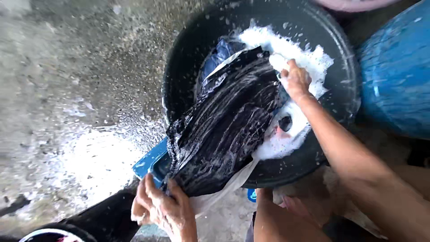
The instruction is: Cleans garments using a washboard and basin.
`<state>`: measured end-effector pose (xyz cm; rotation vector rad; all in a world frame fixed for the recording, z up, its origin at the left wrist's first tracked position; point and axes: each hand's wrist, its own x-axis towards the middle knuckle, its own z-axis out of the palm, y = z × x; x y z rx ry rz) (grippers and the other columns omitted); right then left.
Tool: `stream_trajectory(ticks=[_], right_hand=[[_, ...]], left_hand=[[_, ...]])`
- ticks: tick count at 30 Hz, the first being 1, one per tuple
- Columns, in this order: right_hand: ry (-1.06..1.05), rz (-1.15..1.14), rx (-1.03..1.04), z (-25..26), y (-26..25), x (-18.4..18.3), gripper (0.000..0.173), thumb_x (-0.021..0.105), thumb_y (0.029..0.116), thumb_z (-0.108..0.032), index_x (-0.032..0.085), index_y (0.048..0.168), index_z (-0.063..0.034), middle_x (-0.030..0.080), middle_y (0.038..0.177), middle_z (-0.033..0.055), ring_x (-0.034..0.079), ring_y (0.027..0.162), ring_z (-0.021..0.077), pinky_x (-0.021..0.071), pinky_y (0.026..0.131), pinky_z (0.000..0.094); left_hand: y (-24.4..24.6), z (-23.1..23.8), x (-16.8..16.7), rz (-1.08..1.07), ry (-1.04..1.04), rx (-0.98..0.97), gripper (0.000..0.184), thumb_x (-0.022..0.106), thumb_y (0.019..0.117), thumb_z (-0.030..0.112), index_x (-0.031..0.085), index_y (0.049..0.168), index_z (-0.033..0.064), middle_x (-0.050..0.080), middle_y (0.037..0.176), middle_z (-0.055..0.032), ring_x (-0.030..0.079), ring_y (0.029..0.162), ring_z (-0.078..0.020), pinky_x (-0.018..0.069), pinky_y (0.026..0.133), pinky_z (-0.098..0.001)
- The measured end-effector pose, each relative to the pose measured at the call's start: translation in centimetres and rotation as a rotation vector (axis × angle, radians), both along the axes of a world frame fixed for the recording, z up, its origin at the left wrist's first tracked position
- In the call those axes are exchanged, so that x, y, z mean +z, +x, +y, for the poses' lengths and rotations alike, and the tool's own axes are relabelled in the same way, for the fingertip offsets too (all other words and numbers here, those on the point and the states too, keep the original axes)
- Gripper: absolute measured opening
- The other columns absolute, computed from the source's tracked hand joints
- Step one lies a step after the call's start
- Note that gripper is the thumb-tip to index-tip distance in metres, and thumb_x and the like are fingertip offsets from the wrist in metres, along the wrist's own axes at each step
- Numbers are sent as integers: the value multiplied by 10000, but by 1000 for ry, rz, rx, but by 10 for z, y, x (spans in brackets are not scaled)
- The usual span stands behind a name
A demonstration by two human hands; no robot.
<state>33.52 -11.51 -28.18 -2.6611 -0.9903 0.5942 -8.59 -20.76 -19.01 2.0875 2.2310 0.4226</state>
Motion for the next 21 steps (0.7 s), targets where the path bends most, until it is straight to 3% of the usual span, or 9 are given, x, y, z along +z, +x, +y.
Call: stream_trajectory(ticks=[2,4,8,12,14,16,18,20,21], right_hand=[[209,329,-219,-4,2,4,574,594,1021,-417,504,1435,-29,629,1301,267,605,1230,404,474,1031,581],[238,607,-343,-13,-18,4,671,701,945,-478,555,1376,15,623,1312,230,608,1207,345,487,1036,539],[124,504,-170,-14,-36,6,457,761,899,-331,689,1174,27,669,1203,256,622,1163,418,473,985,644],[320,537,-235,-50,-13,22,334,763,883,-226,711,1149,-31,698,1121,176,658,1042,317,525,921,559],[261,572,-211,-75,-5,31,330,752,904,-225,703,1172,-39,696,1136,168,658,1037,293,525,928,536],[117,495,-160,-86,-9,35,412,723,941,-274,659,1243,-2,669,1197,236,638,1115,373,491,967,605],[76,335,-106,-82,-44,53,545,593,1026,-334,503,1420,32,623,1276,327,601,1210,493,453,1007,679],[213,209,58,-76,-118,79,515,480,1077,-313,407,1476,4,691,1082,275,701,989,443,555,849,617],[330,190,213,-80,-162,86,474,513,1064,-266,423,1445,0,702,935,217,719,831,390,583,717,573]], left_hand=[[19,26,10,-28,-153,-36,551,477,1053,372,541,1420,-34,536,1412,-322,477,1318,-537,357,1070,-666],[38,49,9,-75,-292,-29,586,550,1039,400,514,1407,-54,609,1254,-333,595,1171,-513,457,969,-664],[62,64,13,-167,-344,-33,399,552,1054,253,590,1261,-85,685,1019,-313,679,992,-471,501,883,-628],[24,28,33,-674,-296,-113,293,559,1024,220,553,1207,-9,590,768,33,552,657,-4,491,620,-223],[2,0,42,-769,-333,-123,284,587,987,177,525,1205,5,623,790,82,588,686,52,517,641,-168],[-6,-23,39,-627,-380,-138,359,618,979,151,552,1253,-72,661,924,-82,623,796,-86,540,737,-282],[2,-30,28,-408,-364,-182,436,627,993,192,540,1313,-91,664,1046,-232,659,914,-289,545,824,-463],[19,-20,18,-282,-328,-161,579,579,1028,344,485,1421,-72,626,1214,-299,625,1116,-425,496,967,-574],[30,-10,11,-227,-312,-119,627,552,1034,405,468,1445,-62,615,1251,-307,603,1164,-456,468,1002,-600]])
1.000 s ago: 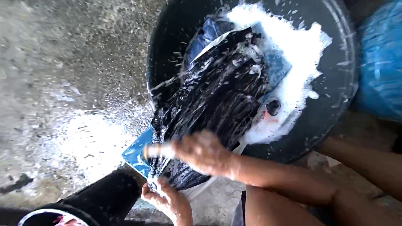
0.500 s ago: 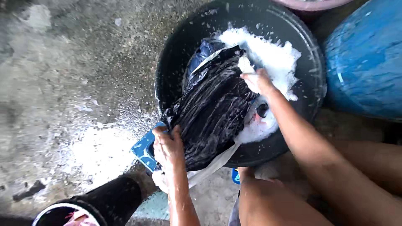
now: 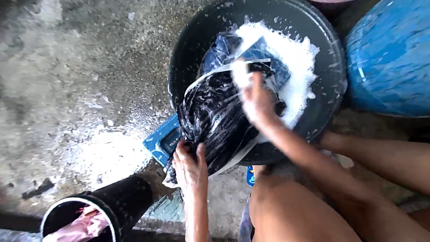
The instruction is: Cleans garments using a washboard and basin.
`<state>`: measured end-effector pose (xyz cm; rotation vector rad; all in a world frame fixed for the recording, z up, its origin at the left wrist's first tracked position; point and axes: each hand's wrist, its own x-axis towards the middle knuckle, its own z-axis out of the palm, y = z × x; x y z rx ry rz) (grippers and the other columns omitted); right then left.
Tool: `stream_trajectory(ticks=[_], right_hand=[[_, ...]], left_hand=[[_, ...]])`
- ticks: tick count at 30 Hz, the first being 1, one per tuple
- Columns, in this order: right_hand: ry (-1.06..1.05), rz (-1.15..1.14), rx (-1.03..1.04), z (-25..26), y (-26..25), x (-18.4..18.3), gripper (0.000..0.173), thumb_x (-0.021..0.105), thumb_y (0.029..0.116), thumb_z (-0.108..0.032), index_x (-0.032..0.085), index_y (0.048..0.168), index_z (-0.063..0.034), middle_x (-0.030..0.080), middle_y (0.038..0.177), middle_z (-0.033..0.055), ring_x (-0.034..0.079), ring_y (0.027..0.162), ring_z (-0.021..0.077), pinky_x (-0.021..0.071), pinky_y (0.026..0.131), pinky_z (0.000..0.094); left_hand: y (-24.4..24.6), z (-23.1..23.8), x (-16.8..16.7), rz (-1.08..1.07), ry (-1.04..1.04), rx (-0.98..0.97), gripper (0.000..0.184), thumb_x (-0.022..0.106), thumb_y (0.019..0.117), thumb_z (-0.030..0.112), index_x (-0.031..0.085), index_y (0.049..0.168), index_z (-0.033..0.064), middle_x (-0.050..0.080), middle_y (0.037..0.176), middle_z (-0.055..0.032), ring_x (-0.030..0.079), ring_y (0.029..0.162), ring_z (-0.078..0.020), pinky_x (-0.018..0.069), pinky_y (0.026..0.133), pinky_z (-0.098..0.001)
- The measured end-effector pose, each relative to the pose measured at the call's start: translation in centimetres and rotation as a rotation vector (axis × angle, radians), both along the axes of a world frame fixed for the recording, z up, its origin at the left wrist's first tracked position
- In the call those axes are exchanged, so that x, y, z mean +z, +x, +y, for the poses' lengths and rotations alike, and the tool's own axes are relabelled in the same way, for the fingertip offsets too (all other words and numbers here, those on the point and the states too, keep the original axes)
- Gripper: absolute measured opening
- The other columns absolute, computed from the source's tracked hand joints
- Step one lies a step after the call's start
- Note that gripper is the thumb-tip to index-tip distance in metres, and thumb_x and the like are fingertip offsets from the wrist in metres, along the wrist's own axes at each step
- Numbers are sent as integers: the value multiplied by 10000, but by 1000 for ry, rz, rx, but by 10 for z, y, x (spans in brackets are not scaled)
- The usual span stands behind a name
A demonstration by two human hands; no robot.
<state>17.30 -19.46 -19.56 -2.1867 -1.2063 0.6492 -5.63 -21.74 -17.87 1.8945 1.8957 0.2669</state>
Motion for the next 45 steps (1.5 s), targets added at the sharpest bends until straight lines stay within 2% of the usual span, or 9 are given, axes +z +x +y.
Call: stream_trajectory(ticks=[4,10,14,17,23,30,37,42,45], right_hand=[[381,-150,544,3,-74,-52,323,683,948,-138,708,1270,-148,740,1002,101,727,870,282,598,716,470],[-241,-221,-210,65,131,-94,429,432,1080,-241,504,1464,-65,684,1216,270,661,1127,480,496,917,653],[244,-44,55,48,-22,-37,370,624,984,-193,569,1307,-22,709,880,114,711,748,269,592,639,463],[526,-79,460,47,-89,-63,280,727,904,-163,772,1179,-138,768,1044,94,738,882,249,592,734,437],[-224,-307,-179,109,141,-103,414,456,1062,-258,563,1443,-137,691,1234,237,670,1111,471,504,871,668],[407,-170,362,14,-76,-61,227,697,936,-208,761,1143,-138,743,907,75,711,747,224,580,636,398],[-314,-335,-343,31,155,-105,429,434,1079,-283,547,1448,-97,695,1189,276,671,1077,504,492,873,682],[450,-176,268,41,-63,-60,288,730,899,-186,737,1163,-72,744,875,77,717,750,211,589,636,402],[448,-250,453,73,-42,-79,242,735,910,-187,778,1146,-158,752,968,93,729,788,242,591,627,428]], left_hand=[[31,33,-18,264,-124,163,540,491,1075,319,477,1443,-75,669,1166,-336,658,1108,-504,497,928,-640],[28,30,-29,196,-96,135,531,484,1087,289,460,1406,-135,671,923,-356,682,918,-540,519,832,-638],[28,29,-27,219,-112,157,541,471,1087,289,447,1420,-135,668,916,-357,682,896,-540,516,815,-653],[28,29,-27,233,-116,141,534,478,1081,273,457,1416,-142,666,926,-381,675,905,-570,509,804,-678],[27,24,-33,177,-51,127,512,516,1064,235,459,1373,-169,650,799,-335,681,775,-525,528,722,-627],[23,22,-32,200,-50,110,525,491,1065,260,477,1370,-168,661,816,-345,689,786,-532,527,711,-648],[30,23,-32,168,-49,146,510,509,1067,246,461,1359,-169,630,760,-335,672,746,-535,518,691,-638],[29,21,-31,204,-63,145,522,494,1072,279,466,1356,-158,638,784,-335,674,759,-532,520,697,-643],[29,21,-31,201,-67,147,528,501,1070,284,469,1358,-157,644,812,-354,675,789,-553,515,714,-662]])
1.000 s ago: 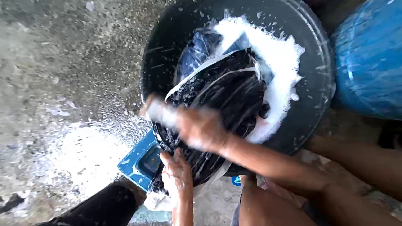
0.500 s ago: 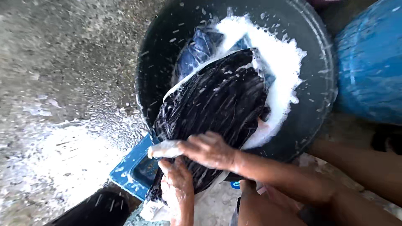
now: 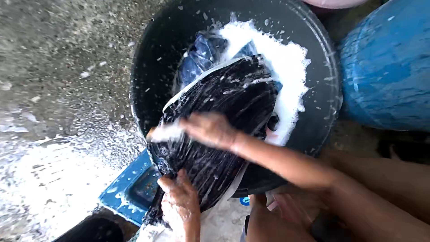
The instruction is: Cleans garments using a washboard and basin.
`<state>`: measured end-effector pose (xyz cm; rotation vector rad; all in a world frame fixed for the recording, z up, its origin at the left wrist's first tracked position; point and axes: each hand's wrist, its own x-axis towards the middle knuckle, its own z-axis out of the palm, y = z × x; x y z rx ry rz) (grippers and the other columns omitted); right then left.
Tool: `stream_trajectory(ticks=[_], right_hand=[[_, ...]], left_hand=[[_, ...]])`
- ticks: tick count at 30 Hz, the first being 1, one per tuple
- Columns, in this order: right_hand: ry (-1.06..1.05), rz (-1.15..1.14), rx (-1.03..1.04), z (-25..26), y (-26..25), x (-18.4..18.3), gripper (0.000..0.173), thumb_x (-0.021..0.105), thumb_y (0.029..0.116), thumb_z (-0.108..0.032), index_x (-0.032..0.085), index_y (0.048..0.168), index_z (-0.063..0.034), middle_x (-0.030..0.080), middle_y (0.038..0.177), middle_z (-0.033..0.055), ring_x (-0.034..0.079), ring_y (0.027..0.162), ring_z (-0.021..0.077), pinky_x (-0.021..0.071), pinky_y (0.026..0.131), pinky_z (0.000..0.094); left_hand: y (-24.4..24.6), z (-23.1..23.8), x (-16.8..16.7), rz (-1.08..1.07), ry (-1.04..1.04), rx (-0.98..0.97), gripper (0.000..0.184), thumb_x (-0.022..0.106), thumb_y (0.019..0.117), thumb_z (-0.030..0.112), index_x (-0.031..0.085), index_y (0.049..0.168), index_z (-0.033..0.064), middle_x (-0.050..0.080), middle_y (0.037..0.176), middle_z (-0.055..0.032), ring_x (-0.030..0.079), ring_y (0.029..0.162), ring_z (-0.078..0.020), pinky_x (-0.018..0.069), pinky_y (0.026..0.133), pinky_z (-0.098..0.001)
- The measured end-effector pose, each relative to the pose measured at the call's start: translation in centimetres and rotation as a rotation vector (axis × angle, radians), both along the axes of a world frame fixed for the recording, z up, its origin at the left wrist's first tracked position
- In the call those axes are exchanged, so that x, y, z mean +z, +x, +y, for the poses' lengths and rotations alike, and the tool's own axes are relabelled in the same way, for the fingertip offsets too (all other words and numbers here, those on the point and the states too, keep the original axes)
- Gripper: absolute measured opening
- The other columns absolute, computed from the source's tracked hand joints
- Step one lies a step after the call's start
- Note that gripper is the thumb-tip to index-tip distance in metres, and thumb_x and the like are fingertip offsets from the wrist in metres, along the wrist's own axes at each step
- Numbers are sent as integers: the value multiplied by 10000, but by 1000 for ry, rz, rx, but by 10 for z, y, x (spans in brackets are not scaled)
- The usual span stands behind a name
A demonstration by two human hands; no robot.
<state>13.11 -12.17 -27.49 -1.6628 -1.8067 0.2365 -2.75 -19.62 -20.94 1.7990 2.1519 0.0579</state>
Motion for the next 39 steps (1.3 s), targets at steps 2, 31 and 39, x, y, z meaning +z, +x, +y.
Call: stream_trajectory(ticks=[2,31,39], right_hand=[[-243,-177,-307,27,96,-22,290,637,990,-268,735,1249,-182,755,1091,122,749,881,313,611,698,518],[-727,1039,-724,-59,185,3,405,695,943,-201,608,1294,-20,651,1117,155,610,926,220,527,822,425],[-561,1699,-773,-138,150,8,123,549,998,-228,545,936,-122,524,647,-14,519,501,81,487,486,233]], left_hand=[[2,0,-1,-10,-10,24,525,507,1071,278,466,1372,-151,646,812,-355,675,799,-556,512,727,-664],[-40,-72,44,-377,102,-141,321,571,1006,261,664,1179,7,656,737,-80,614,612,-139,525,602,-364],[-4,-8,40,-100,95,-87,511,582,1034,382,606,1320,-40,610,1302,-294,595,1222,-448,468,1017,-599]])
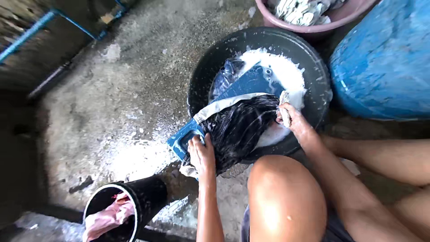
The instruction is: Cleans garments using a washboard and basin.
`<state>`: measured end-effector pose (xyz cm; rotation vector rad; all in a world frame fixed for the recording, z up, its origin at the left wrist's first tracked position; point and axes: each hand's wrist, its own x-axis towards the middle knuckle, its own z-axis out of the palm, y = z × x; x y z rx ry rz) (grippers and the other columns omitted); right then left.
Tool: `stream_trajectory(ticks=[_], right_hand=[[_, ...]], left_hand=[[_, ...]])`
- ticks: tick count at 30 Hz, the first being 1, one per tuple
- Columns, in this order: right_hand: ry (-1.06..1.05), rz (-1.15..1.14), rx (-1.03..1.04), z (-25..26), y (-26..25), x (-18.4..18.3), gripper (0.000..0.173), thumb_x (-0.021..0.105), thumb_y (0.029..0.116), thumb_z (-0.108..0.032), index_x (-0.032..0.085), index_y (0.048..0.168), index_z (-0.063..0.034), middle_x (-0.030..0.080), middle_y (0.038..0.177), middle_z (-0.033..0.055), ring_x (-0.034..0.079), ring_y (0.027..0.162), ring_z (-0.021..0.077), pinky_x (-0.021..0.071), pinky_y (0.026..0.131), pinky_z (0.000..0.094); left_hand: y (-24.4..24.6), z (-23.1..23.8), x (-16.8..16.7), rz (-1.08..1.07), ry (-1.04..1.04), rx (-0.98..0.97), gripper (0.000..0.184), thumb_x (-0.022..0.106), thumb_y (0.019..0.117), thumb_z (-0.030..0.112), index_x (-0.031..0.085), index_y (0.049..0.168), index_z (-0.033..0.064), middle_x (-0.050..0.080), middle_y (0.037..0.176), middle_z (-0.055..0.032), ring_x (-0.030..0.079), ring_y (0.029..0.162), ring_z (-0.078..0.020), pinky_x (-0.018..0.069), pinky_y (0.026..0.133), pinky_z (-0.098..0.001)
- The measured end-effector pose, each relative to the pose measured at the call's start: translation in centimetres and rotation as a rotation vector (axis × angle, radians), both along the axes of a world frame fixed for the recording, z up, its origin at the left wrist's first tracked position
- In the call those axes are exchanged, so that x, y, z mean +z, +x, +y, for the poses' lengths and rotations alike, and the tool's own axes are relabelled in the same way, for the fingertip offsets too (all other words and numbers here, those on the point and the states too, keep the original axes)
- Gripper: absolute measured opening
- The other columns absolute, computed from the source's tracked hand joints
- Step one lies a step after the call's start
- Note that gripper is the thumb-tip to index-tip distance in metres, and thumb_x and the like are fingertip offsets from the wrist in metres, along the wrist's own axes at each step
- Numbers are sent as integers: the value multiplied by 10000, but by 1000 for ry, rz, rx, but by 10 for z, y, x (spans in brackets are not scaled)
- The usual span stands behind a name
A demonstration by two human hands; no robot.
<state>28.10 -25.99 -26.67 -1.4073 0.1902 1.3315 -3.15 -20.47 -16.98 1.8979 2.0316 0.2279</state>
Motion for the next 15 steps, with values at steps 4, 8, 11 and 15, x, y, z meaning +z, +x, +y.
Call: stream_trajectory(ticks=[4,8,11,15], right_hand=[[67,-15,6,8,2,41,98,543,998,-210,543,939,-132,541,665,-18,530,519,70,484,497,215],[152,-32,-22,18,9,74,107,525,1002,-207,532,930,-128,528,658,-16,522,502,72,480,475,216],[213,-81,-48,35,23,109,102,508,1005,-217,518,937,-143,513,658,-28,514,505,69,481,485,221],[377,-249,-148,64,48,199,85,497,1015,-208,518,988,-129,533,658,-16,538,513,92,521,511,251]], left_hand=[[26,36,-21,140,23,-22,503,674,979,396,645,1292,4,550,1384,-305,515,1309,-487,443,1026,-627],[28,48,-11,115,35,-127,332,661,977,237,686,1241,37,592,1356,-243,557,1271,-450,469,997,-629],[25,61,12,-595,19,52,259,625,1004,161,646,1163,-43,683,1046,-184,663,942,-270,545,837,-462],[32,100,121,-1257,32,147,78,538,1006,131,543,1060,76,637,909,-47,643,813,-161,578,733,-403]])
